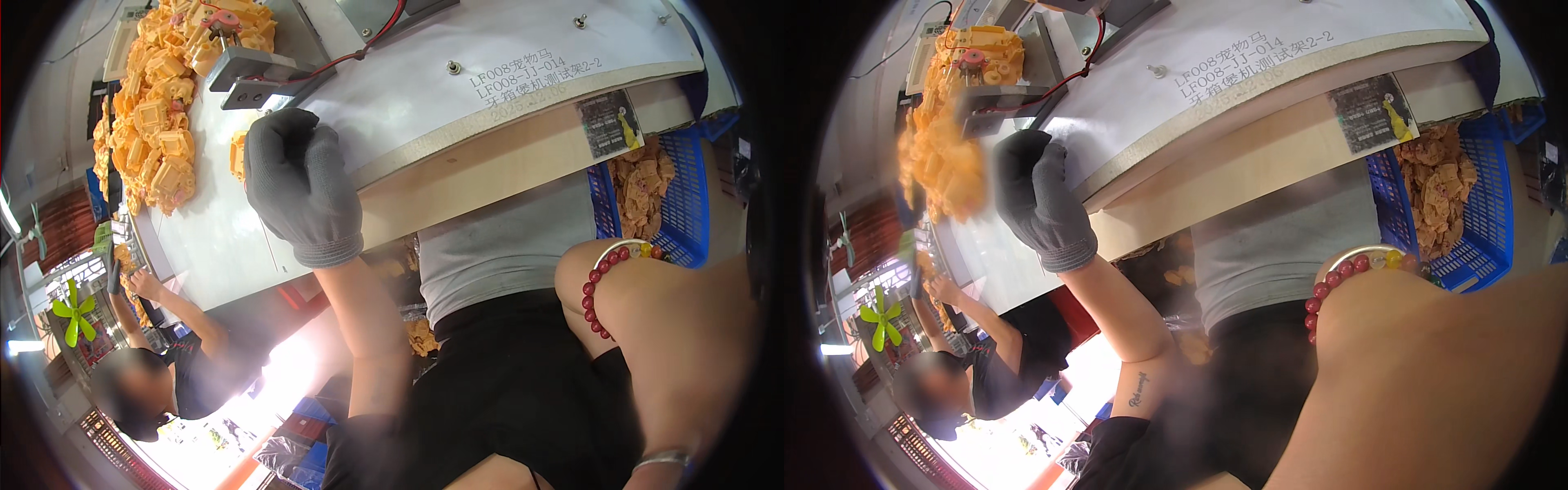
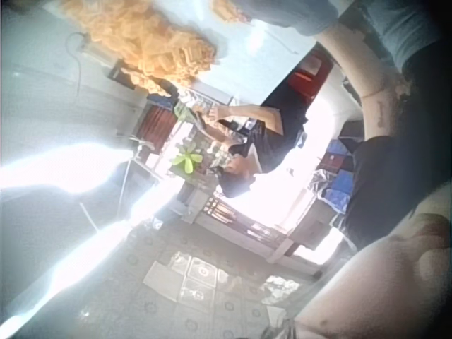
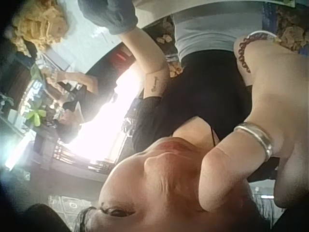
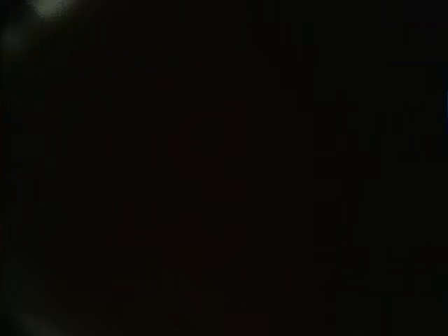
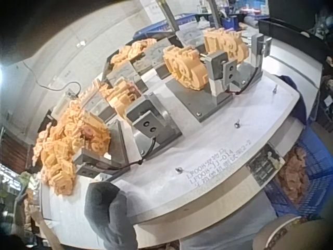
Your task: Assembling and testing yellow plastic device components using a specialized electrical assembly jig at a factory workbench.
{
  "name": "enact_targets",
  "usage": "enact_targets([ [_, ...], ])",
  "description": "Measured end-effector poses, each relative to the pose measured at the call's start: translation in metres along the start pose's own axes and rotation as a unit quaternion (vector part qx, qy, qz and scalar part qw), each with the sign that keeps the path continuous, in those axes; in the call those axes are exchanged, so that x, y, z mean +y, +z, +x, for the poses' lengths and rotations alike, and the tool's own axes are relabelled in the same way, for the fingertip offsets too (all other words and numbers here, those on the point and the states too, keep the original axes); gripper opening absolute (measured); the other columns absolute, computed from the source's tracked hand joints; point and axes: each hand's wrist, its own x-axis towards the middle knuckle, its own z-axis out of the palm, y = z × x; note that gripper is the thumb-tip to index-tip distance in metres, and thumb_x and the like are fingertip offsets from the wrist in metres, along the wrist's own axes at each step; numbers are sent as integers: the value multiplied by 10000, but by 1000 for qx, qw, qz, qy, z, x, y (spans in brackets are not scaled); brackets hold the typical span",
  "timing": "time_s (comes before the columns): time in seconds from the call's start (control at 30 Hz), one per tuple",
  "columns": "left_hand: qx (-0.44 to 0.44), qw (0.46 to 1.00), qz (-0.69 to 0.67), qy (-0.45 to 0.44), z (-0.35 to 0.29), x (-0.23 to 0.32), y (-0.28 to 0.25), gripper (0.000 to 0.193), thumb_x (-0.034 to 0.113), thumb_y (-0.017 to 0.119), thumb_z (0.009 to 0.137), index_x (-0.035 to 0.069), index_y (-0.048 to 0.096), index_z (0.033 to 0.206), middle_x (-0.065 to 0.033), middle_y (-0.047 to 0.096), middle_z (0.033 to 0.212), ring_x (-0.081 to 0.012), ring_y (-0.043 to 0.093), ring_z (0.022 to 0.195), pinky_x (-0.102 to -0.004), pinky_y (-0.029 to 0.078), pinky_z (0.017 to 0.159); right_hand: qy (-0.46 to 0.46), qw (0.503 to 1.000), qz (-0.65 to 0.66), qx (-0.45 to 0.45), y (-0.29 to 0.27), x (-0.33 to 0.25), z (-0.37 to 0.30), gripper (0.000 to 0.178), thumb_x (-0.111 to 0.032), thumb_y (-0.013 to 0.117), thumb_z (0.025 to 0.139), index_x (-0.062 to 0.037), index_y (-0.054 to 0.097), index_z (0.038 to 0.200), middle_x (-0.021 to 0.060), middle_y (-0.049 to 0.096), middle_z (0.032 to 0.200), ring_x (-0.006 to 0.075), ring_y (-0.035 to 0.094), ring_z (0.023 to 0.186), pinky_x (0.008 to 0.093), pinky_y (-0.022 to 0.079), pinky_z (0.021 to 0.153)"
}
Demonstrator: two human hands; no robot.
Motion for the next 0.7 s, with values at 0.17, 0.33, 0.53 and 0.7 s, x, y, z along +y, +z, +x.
enact_targets([
  [0.17,-10,1000,17,14,0,0,3,113,48,558,722,-15,584,812,-76,577,745,-155,530,640,-263,460,653,5,999,-28,-21,-4,23,29,103,-82,644,808,-97,544,787,-1,490,617,128,524,532,233,428,559],
  [0.33,-12,1000,1,9,1,2,4,114,48,556,724,-17,581,815,-73,571,743,-153,528,638,-260,458,648,18,998,-51,-42,2,18,17,116,-83,662,797,-96,554,755,-5,488,604,126,525,524,235,428,551],
  [0.53,-11,1000,-8,11,0,0,3,113,48,553,731,-18,580,819,-64,565,737,-140,517,637,-255,454,644,35,995,-71,-66,-1,19,19,135,-83,683,783,-94,566,716,-10,485,587,124,525,515,238,428,541],
  [0.7,-3,1000,-14,13,0,-2,-1,111,47,550,732,-19,579,817,-64,563,734,-139,514,635,-253,451,641,49,992,-82,-88,2,8,-4,153,-84,701,772,-93,577,684,-14,483,573,122,525,507,240,428,533],
])
